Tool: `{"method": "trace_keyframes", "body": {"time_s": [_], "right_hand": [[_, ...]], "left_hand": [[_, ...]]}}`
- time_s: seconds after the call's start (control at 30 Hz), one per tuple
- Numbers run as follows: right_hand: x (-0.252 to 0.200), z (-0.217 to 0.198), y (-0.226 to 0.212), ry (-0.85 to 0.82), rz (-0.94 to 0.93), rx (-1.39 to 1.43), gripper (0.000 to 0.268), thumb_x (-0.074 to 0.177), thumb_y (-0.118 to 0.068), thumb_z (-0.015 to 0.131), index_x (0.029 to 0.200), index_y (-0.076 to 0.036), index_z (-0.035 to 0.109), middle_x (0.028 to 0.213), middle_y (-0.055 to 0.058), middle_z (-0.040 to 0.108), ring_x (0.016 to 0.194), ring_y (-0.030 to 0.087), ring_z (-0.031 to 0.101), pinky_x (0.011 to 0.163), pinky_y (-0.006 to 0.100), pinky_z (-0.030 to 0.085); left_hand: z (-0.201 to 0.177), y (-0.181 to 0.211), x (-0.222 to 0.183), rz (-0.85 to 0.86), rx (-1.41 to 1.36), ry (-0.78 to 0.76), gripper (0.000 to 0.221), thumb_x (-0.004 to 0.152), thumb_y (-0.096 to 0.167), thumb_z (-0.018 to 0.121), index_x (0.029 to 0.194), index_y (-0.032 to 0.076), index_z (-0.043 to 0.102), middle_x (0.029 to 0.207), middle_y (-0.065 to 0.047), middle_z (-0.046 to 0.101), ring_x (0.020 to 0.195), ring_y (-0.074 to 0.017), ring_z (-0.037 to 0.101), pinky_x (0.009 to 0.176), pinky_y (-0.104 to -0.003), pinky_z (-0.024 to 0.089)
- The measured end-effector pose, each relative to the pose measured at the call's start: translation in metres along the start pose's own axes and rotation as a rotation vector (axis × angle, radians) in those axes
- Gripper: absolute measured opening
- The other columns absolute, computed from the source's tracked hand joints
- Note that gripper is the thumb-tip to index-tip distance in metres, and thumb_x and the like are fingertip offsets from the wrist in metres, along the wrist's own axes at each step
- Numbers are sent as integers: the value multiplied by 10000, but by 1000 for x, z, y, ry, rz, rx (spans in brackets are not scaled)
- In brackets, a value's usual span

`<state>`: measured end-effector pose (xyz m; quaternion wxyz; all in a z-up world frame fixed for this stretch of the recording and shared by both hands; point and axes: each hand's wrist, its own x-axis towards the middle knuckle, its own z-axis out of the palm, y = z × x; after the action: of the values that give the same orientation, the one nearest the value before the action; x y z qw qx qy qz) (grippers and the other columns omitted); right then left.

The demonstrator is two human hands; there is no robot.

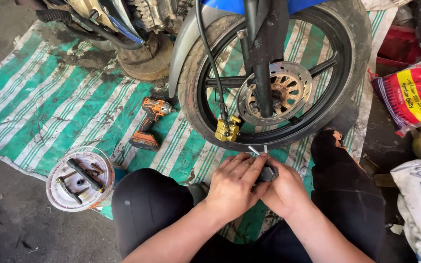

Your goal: Disassembling a motorcycle brake caliper to inspect the brake pads using hand tools.

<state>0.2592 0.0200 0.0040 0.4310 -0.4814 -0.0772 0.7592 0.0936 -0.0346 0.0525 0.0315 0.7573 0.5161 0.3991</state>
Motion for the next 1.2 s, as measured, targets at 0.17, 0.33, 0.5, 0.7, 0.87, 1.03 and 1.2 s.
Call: {"method": "trace_keyframes", "body": {"time_s": [0.17, 0.33, 0.5, 0.7, 0.87, 1.03, 1.2], "right_hand": [[2, -16, 0, -308, -76, -137, 239, 1179, -189, 492, 1238, -32, 662, 744, 116, 674, 783, 293, 733, 838, 699, 648], [-14, 0, -19, -418, -306, -395, 283, 1129, -260, 598, 1150, -10, 728, 1204, 206, 774, 1115, 351, 759, 869, 523, 616], [-16, 0, -22, -505, -374, -356, 277, 1140, -203, 582, 1070, 35, 703, 1313, 271, 752, 1030, 371, 739, 882, 512, 603], [-32, 2, -24, -579, -597, -445, 250, 1141, -149, 616, 1196, 77, 708, 1125, 192, 757, 1042, 300, 751, 912, 461, 644], [-35, -2, -25, -634, -569, -344, 262, 1166, -119, 577, 1252, 85, 717, 1185, 263, 784, 978, 330, 753, 857, 459, 648], [-35, -3, -23, -617, -606, -396, 266, 1151, -139, 612, 1222, 89, 729, 1168, 233, 778, 982, 317, 745, 869, 447, 643], [-22, -11, -24, -641, -564, -357, 246, 1147, -114, 621, 1225, 83, 747, 1193, 235, 785, 955, 320, 747, 856, 446, 644]], "left_hand": [[-19, -7, 9, -352, -380, -11, 688, 827, 194, 938, 1442, -11, 708, 804, -85, 818, 489, -127, 635, 439, -289, 515], [-12, -44, -2, -741, -1179, 70, 565, 1024, 142, 740, 1534, -73, 624, 1094, -122, 833, 896, -148, 744, 862, -275, 602], [-14, -53, -3, -800, -1615, 103, 384, 1103, 129, 669, 1430, -72, 658, 1196, -184, 797, 1017, -233, 775, 946, -353, 631], [-21, -48, -1, -685, -2123, -5, 590, 1149, 148, 663, 1663, -60, 459, 1275, -247, 765, 1139, -382, 790, 923, -461, 686], [-20, -49, -4, -630, -2233, -39, 658, 1140, 159, 703, 1703, -37, 423, 1284, -232, 768, 1192, -378, 764, 960, -464, 654], [-19, -48, -6, -627, -2237, -24, 642, 1143, 153, 700, 1701, -27, 439, 1288, -226, 765, 1193, -371, 767, 956, -455, 663], [-24, -39, -1, -598, -2200, 26, 625, 1137, 141, 721, 1687, -19, 470, 1308, -231, 769, 1232, -380, 760, 978, -442, 653]]}}
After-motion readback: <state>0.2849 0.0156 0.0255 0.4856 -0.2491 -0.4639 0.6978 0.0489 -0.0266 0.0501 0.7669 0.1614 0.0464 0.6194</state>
